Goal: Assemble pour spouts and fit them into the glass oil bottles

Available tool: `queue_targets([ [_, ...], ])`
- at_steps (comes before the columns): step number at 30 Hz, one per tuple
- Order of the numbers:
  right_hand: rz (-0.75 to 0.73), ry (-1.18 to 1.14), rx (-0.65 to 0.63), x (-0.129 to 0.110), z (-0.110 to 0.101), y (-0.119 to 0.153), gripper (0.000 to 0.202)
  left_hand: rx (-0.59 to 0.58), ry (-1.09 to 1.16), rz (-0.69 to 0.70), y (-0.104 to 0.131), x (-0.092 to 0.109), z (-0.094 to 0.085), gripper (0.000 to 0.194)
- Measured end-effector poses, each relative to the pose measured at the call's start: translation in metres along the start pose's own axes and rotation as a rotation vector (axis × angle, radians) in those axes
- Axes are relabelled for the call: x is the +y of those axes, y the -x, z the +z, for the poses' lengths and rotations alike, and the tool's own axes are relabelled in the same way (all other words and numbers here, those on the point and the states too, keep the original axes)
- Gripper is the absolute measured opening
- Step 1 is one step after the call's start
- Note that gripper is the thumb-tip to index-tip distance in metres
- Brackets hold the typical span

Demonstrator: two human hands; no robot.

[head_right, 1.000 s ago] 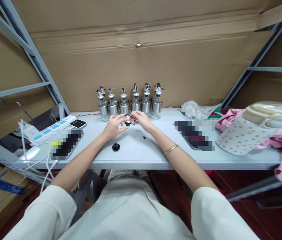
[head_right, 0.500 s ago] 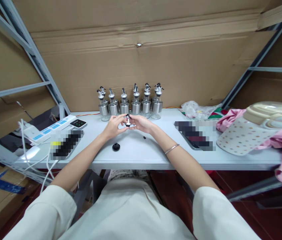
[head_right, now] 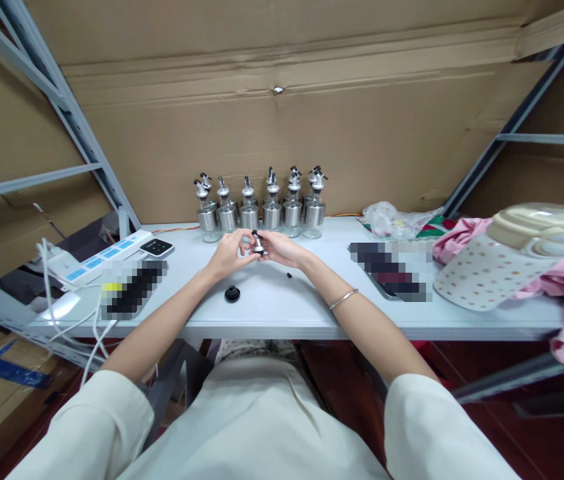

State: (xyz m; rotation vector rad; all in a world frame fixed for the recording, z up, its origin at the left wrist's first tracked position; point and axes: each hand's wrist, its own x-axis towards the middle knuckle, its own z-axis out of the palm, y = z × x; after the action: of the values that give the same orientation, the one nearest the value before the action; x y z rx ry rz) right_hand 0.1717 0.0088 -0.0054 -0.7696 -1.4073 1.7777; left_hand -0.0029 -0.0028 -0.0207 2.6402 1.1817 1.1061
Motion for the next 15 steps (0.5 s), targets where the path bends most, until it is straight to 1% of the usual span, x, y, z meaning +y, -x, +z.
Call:
queue_targets([
  [2,0.015,-0.019,0.009,-0.0016,0.0014,0.0008,0.027,0.041,0.093,-0.039,-0.0007,-0.0011,0.0016,0.034],
  [5,0.033,-0.003,-0.013,-0.0036,0.0022,0.0023,0.029,0.081,0.223,-0.091,-0.0024,-0.0039,0.0028,0.028],
  [7,0.044,0.030,-0.026,-0.0040,0.0022,0.0029,0.031,0.097,0.255,-0.109,-0.0034,-0.0055,0.0024,0.026],
  [9,0.053,0.042,-0.013,-0.0036,0.0019,0.0030,0.032,0.115,0.267,-0.118,-0.0041,-0.0066,0.0014,0.024],
  [13,0.058,0.043,0.023,-0.0014,0.0009,0.0019,0.029,0.140,0.322,-0.166,-0.0053,-0.0085,0.0002,0.021],
  [15,0.056,0.045,0.026,-0.0005,0.0001,0.0013,0.027,0.132,0.369,-0.202,-0.0061,-0.0096,0.0007,0.021],
])
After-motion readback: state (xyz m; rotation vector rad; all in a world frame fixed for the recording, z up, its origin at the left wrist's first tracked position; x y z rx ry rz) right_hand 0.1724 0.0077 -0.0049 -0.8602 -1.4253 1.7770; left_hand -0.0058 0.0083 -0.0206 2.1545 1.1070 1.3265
